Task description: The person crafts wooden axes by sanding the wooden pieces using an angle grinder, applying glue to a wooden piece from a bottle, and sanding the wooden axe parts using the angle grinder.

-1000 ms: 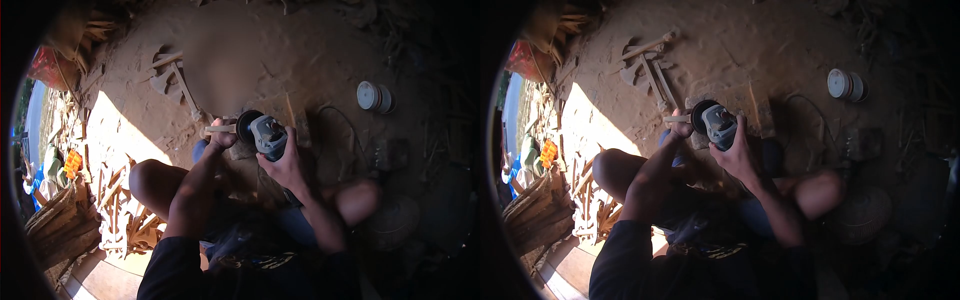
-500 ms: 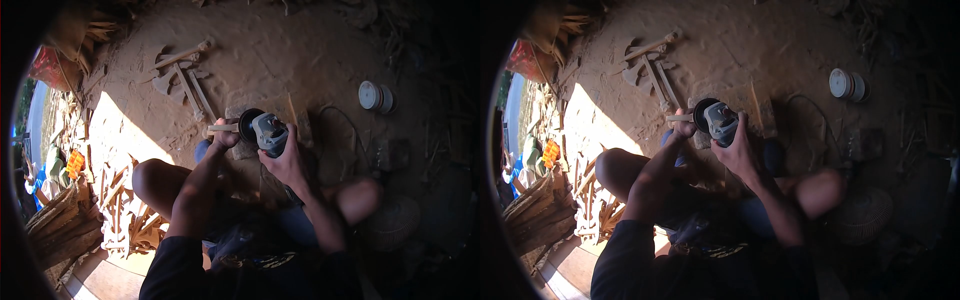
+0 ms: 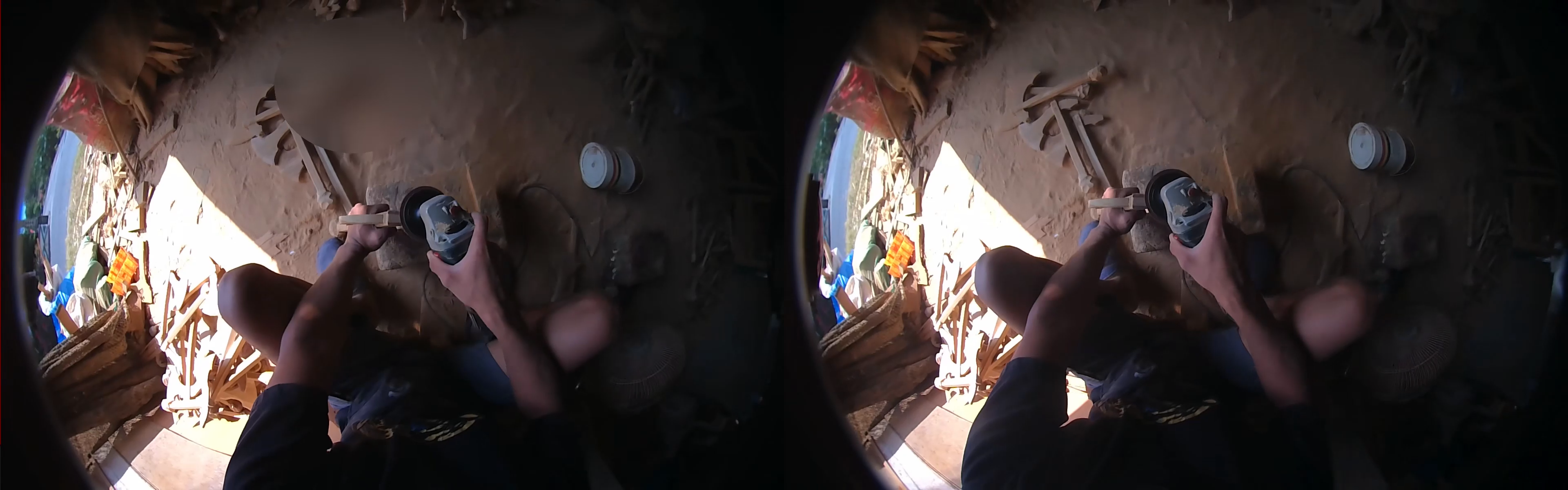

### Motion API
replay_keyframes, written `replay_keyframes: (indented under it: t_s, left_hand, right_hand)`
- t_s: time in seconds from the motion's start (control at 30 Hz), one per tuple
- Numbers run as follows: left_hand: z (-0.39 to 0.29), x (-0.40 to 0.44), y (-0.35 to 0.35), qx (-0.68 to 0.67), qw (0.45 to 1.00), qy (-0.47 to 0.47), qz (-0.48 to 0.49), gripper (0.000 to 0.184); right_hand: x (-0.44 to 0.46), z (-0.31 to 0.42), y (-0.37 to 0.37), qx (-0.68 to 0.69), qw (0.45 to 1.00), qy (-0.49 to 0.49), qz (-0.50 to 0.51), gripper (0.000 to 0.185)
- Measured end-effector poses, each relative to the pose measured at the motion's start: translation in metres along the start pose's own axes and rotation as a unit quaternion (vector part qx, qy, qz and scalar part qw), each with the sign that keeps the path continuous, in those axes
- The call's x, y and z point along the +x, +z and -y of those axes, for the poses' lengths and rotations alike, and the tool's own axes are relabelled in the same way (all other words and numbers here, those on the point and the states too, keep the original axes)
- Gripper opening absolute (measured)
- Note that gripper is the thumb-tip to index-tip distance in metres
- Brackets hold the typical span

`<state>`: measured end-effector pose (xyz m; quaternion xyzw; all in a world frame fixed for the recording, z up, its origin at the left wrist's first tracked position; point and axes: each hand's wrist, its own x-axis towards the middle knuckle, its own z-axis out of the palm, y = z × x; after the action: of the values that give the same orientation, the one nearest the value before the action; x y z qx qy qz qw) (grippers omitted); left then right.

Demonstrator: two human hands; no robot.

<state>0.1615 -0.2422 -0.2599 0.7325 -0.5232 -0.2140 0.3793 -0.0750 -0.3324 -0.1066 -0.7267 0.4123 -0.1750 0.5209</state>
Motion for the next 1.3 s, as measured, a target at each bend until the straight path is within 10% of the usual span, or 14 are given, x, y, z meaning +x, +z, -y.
replay_keyframes:
  t_s: [0.3,0.43,0.67,1.3]
  left_hand:
    - [0.029,0.000,-0.009,0.114,0.992,0.006,0.060,0.027]
    - [-0.084,0.035,-0.063,0.291,0.952,-0.067,0.074,0.024]
    - [-0.124,0.038,-0.079,0.464,0.869,-0.060,0.164,0.015]
    - [-0.156,0.014,-0.055,0.413,0.883,-0.176,0.135,0.016]
  right_hand:
    - [0.013,0.038,-0.068,0.201,0.976,-0.077,-0.042,0.067]
    - [0.020,0.044,-0.104,0.210,0.964,-0.136,-0.094,0.066]
    - [0.011,0.019,-0.092,0.018,0.979,-0.130,-0.156,0.080]
    - [-0.006,-0.004,-0.046,0.005,0.992,-0.126,-0.031,0.095]
